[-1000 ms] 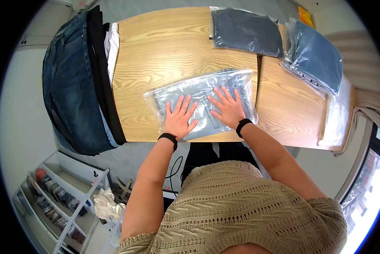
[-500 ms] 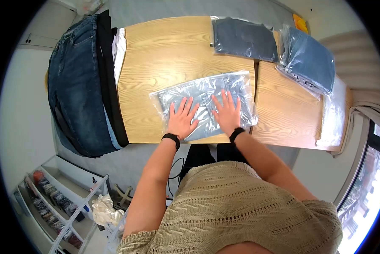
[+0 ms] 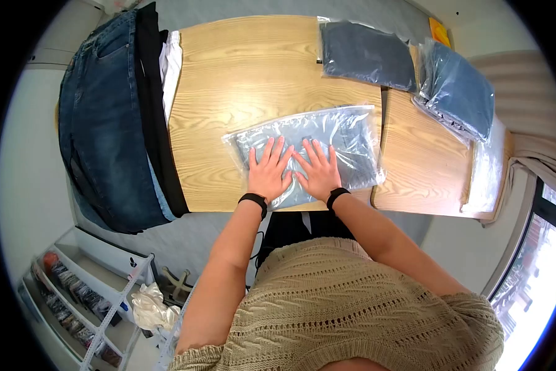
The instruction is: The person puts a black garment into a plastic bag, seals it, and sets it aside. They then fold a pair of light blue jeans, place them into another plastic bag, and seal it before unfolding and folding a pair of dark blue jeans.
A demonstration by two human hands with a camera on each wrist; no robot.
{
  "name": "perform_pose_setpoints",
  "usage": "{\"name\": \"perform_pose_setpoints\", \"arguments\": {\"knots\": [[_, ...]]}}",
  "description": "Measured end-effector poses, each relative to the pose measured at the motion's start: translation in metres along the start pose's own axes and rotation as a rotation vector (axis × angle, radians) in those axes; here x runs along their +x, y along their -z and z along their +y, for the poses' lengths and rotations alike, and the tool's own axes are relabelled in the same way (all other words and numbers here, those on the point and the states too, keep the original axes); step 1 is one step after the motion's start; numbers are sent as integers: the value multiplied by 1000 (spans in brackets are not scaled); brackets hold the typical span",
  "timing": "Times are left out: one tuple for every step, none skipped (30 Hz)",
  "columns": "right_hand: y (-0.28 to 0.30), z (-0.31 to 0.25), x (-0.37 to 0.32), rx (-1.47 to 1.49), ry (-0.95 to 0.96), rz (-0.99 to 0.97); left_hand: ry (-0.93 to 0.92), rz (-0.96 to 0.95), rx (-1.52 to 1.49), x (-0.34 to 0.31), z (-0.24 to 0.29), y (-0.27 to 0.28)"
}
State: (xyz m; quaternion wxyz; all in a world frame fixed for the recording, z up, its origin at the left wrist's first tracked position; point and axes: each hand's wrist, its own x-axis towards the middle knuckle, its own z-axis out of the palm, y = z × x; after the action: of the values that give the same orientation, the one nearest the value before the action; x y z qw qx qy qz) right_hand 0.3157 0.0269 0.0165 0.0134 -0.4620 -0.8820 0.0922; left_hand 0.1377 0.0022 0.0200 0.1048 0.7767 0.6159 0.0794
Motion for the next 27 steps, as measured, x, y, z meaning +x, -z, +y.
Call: {"name": "perform_pose_setpoints", "arguments": {"knots": [[0,0,1,-15,2,-1,0,-9,-10,0,-1,-1],[0,0,1,-31,4,1,3,-8,-15,1,-1,-1],[0,0,2,-32,-3,-7,4,-6,-19,2,-1,-1],[0,0,1,-15,-1,-2,-2,-10,-26,1,-1,-2],[0,1,2,-1,0,8,4,-13,-26,1,-1,-3],[1,1,2,-7,-7,12,9,-12,-25,2,-1,-2],[1,0,3,0,-5,17,1,-5,-27,3,-1,-3],[1,0,2,6,0,22,-4,8,-24,2,-1,-2],[3,0,1,-1,-1,27,-6,21,-20,1,0,-1],[2,1,1,8,12,51,-8,22,-14,0,1,0],[1,2,0,18,27,77,-13,36,-9,-1,1,1],[2,3,0,22,33,61,-17,36,-1,-1,2,3],[5,6,-1,14,38,76,-20,36,7,0,3,5],[7,10,-2,61,58,40,-20,51,14,1,3,7],[8,15,-3,112,78,1,-24,36,15,1,3,9],[18,20,-6,20,32,-94,-27,16,13,-1,6,9],[20,27,-11,22,36,-94,-23,16,16,-4,11,7],[24,35,-16,-77,-77,-74,-10,24,108,-5,17,6],[27,45,-19,-176,-190,-49,2,36,203,-5,21,4],[27,58,-24,-171,-202,-8,-34,44,147,-8,24,4],[26,71,-29,-138,-191,-19,-34,44,152,-12,27,2],[29,78,-30,-129,-157,-26,25,19,99,-16,28,2],[29,85,-30,-121,-125,-33,84,-8,46,-16,28,0],[27,89,-29,-117,-127,-37,87,-26,72,-16,27,-3],[24,91,-29,-84,-102,-1,88,-37,68,-15,28,-2],[22,93,-30,-50,-75,31,97,-49,96,-16,30,-2],[21,95,-31,-47,-71,23,107,-54,128,-13,30,-1]]}}
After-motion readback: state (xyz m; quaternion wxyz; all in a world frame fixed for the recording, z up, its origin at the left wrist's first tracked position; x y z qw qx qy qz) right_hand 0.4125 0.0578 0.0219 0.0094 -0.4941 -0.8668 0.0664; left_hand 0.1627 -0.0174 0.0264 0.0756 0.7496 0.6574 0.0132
